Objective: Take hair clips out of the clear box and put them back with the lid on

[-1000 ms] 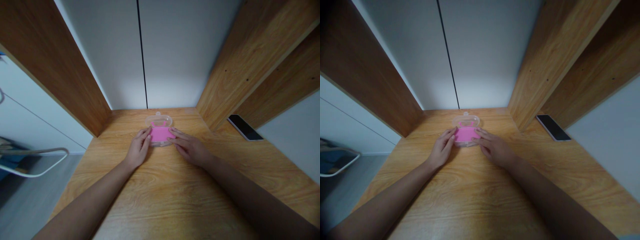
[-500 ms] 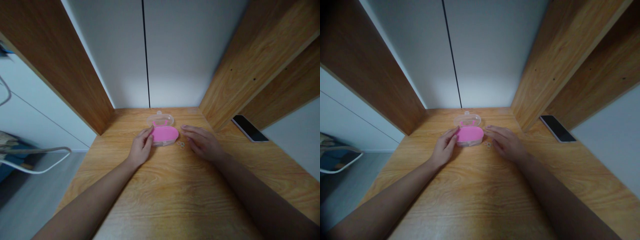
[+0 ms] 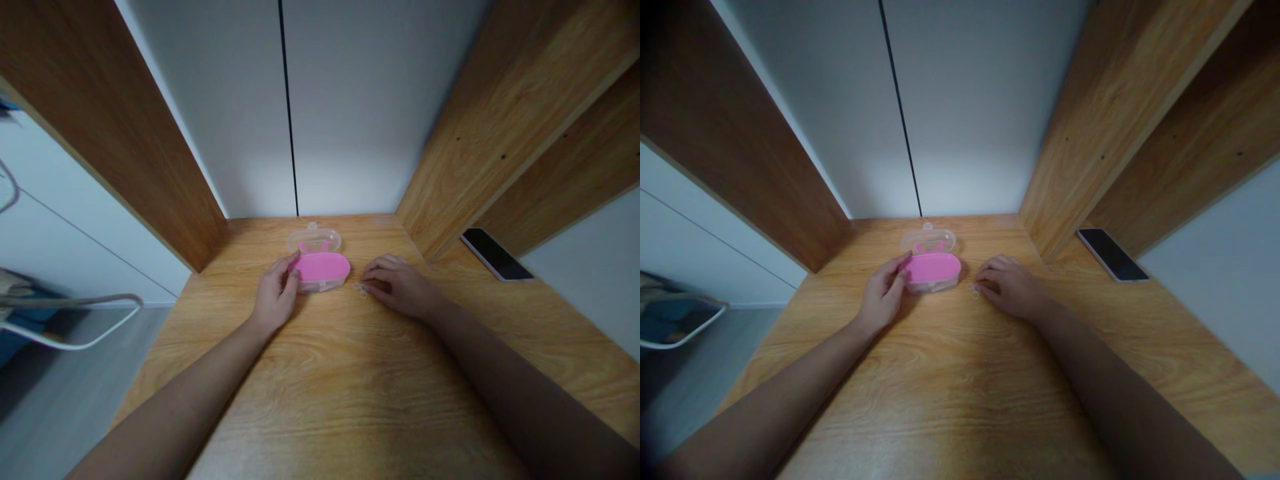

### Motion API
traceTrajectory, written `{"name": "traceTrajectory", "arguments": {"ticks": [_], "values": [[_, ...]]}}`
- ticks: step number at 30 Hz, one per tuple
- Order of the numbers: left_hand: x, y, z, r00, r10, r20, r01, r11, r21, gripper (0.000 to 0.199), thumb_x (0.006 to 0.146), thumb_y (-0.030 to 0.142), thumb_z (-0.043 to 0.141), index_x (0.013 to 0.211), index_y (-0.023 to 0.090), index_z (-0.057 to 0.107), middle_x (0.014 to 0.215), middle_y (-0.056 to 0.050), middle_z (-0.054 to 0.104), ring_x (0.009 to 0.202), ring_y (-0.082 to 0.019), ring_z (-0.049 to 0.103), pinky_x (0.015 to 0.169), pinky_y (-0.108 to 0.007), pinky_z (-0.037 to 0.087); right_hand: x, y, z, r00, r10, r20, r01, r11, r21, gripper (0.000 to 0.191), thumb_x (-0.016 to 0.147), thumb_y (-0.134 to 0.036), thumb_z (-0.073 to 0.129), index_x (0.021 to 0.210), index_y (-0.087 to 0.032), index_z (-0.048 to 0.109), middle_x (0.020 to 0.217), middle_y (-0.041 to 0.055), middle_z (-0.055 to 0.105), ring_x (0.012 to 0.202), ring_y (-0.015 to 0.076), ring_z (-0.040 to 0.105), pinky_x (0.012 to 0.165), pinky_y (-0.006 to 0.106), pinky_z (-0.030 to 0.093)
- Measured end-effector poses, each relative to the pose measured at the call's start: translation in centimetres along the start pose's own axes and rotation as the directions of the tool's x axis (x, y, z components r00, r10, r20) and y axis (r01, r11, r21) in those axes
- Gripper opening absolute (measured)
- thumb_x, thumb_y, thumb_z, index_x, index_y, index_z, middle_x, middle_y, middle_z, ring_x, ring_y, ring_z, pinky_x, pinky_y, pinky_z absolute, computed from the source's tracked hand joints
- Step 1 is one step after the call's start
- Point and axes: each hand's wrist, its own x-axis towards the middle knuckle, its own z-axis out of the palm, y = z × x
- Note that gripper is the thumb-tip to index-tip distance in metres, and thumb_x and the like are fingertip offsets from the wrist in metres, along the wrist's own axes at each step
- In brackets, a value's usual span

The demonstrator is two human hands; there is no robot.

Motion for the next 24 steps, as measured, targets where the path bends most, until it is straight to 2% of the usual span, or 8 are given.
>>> {"name": "traceTrajectory", "arguments": {"ticks": [4,8,18,24], "values": [[-0.05,-0.13,0.06,0.999,-0.032,-0.003,0.032,0.999,0.003,0.042,0.098,0.028,0.051,0.137,0.018,0.061,0.131,-0.011,0.068,0.117,-0.025,0.064,0.105,-0.04,0.049,0.01,-0.21,-0.08,1.0,-0.005,0.013,0.004,0.999,0.04,0.009,0.093,-0.025,0.063,0.095,-0.023,0.072,0.104,0.0075,0.07,0.1,0.0238,0.062,0.088,0.042,0.048],[-0.04,-0.09,0.06,0.999,-0.043,-0.004,0.043,0.999,-0.003,0.041,0.097,0.029,0.051,0.135,0.015,0.062,0.127,-0.012,0.069,0.114,-0.025,0.065,0.104,-0.04,0.05,0.06,-0.21,-0.02,0.999,0.031,0.026,-0.033,0.996,0.084,0.005,0.091,-0.022,0.063,0.093,-0.022,0.067,0.1,0.0077,0.068,0.097,0.0235,0.061,0.086,0.04,0.049],[-0.07,-0.37,0.11,0.998,-0.064,0.002,0.064,0.997,-0.031,0.041,0.097,0.032,0.052,0.134,0.015,0.062,0.13,-0.013,0.068,0.119,-0.026,0.064,0.108,-0.043,0.048,0.05,0.09,-0.17,1.0,0.0,0.02,0.001,1.0,-0.015,0.011,0.097,-0.022,0.057,0.094,-0.021,0.068,0.097,0.0079,0.068,0.095,0.0237,0.059,0.085,0.039,0.048],[-0.11,-0.33,0.11,0.998,-0.066,-0.002,0.065,0.997,-0.035,0.041,0.097,0.032,0.052,0.133,0.016,0.063,0.129,-0.012,0.069,0.117,-0.026,0.065,0.107,-0.042,0.048,0.11,-0.01,-0.23,0.997,0.078,0.007,-0.078,0.997,-0.013,0.008,0.096,-0.023,0.056,0.093,-0.02,0.062,0.094,0.0083,0.066,0.092,0.0235,0.059,0.084,0.038,0.048]]}}
